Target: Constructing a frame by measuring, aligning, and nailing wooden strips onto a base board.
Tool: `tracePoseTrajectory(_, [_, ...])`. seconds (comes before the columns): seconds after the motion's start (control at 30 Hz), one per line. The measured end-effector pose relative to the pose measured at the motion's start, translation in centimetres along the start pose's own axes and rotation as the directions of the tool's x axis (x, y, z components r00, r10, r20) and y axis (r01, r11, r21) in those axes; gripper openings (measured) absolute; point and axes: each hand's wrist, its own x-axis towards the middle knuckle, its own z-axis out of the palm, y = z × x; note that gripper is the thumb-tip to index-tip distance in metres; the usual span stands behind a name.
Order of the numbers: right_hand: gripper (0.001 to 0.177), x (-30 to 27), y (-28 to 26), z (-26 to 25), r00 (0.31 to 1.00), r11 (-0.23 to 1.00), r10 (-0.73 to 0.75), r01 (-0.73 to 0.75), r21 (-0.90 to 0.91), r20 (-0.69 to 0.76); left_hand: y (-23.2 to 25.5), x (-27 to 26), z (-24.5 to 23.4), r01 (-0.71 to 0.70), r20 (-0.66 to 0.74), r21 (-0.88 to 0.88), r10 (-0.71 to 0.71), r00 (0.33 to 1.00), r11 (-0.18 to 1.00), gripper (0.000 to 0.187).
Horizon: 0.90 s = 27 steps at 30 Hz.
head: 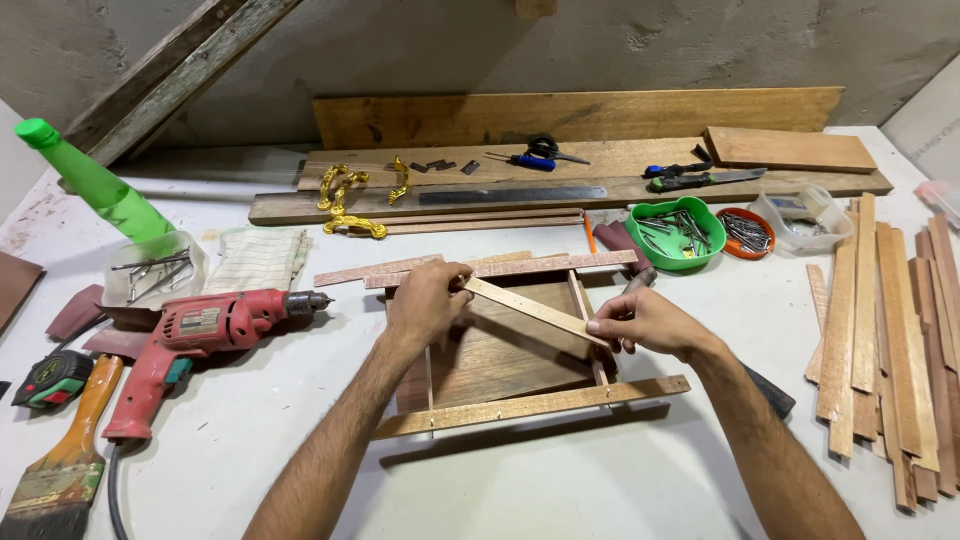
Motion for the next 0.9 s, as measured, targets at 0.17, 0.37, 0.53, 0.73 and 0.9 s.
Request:
tracePoseTrajectory(0.17, [0.029, 0.0, 2.3, 0.0, 0.999, 0.999, -0.033, 0.034, 0.039, -0.014, 0.6, -0.8, 0.2, 0.006, 0.049, -0.008, -0.006, 0.999, 1.000, 0.029])
tracePoseTrajectory(0.37, [0.030, 3.6, -0.5, -1.0, 0.982, 0.989, -0.123, 0.133, 0.059, -0.146, 0.0, 0.5, -2.8, 0.085, 0.084, 0.053, -0.090, 0.992, 0.995, 0.029])
tracePoseTrajectory(0.53, [0.032, 8.8, -4.9, -1.8, 0.956, 0.957, -0.288, 0.284, -0.066, -0.064, -3.4, 3.9, -4.8, 0.170, 0.043, 0.086, -0.174, 0.984, 0.982, 0.030])
tracePoseTrajectory(0.73, [0.040, 18.3, -3.7, -1.5, 0.847, 0.823, -0.467, 0.312, -0.474, -0.253, -9.4, 8.2, -5.2, 0.247, 0.174, 0.141, -0.270, 0.947, 0.959, 0.051])
tracePoseTrajectory(0.9, [0.040, 21.2, -3.2, -0.8, 0.898, 0.837, -0.349, 0.169, -0.520, -0.269, -10.8, 9.6, -6.0, 0.197, 0.478, 0.290, -0.320, 0.818, 0.937, 0.042])
